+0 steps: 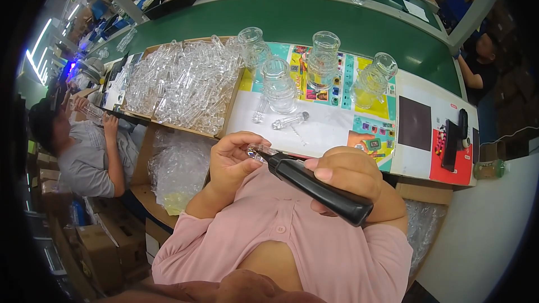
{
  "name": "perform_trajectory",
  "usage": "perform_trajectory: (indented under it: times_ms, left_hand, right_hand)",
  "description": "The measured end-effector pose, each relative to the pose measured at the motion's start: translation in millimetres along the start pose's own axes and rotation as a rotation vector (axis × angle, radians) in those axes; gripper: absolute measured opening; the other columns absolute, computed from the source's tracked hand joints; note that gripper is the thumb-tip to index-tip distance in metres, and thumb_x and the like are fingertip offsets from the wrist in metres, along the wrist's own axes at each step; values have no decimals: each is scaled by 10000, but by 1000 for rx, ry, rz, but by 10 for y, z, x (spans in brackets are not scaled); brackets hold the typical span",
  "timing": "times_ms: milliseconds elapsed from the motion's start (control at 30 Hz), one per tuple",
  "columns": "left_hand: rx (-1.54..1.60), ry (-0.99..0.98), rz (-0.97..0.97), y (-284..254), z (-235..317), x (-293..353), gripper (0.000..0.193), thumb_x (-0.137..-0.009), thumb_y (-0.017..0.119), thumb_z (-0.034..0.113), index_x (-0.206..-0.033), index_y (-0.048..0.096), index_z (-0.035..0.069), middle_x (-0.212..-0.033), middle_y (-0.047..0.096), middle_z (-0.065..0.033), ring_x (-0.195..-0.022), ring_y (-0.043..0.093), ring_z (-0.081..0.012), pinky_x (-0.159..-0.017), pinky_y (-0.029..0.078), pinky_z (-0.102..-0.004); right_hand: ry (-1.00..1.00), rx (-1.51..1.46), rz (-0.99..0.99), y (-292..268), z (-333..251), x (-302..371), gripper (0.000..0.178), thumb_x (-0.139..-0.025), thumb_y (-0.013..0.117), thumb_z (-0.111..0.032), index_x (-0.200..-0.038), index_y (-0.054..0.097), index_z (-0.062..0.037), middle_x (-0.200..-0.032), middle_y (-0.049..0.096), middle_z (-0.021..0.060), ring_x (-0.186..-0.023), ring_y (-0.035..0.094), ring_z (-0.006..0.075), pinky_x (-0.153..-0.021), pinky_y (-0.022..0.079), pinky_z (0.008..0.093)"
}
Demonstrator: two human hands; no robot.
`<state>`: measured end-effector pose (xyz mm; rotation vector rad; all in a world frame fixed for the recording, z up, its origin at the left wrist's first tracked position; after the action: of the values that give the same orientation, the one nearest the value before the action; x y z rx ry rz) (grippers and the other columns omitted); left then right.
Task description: Assembling plastic components onto glass mugs and applying material using a squeeze bottle on an assembly line.
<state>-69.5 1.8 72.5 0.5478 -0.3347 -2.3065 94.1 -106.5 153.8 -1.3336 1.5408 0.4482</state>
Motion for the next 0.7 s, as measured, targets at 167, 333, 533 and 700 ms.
perform_trajectory:
  times_ms: [167,333,533,700]
  left_hand:
    - [-54,20,52,-33,-17,23,362,-722,666,-55,-1058,532,-38,-1021,567,-124,-976,554,-177,-847,452,-284]
    - [-281,141,88,-74,16,17,373,-696,690,-51,-1037,540,-34,-1006,565,-128,-937,560,-171,-816,459,-282]
    - [-393,282,94,-70,90,27,361,-681,692,-54,-999,526,-9,-1026,537,-147,-962,545,-212,-841,444,-305]
    - [-718,451,130,-29,228,14,388,-595,753,-53,-932,569,-3,-933,607,-150,-849,599,-217,-735,486,-285]
  right_hand:
    - [-167,3,-93,61,-62,-48,449,-694,725,-120,-1032,469,26,-838,571,160,-595,578,231,-475,453,305]
    - [-289,35,-102,134,-92,-8,319,-708,638,-25,-985,499,49,-896,570,210,-572,563,215,-449,432,287]
    - [-389,88,-68,199,-139,1,284,-702,612,-14,-950,500,69,-892,562,234,-558,547,209,-435,412,274]
    - [-374,106,-66,211,-149,-4,285,-699,615,-18,-945,501,70,-879,567,236,-563,552,211,-439,416,277]
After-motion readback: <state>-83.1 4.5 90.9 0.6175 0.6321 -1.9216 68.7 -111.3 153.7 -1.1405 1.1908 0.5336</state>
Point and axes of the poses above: each hand's wrist, its own x-axis away from the middle knuckle, its own y-axis out of the palm, z = x × y, the point moved 5 cm from there along -x, towards the middle knuckle
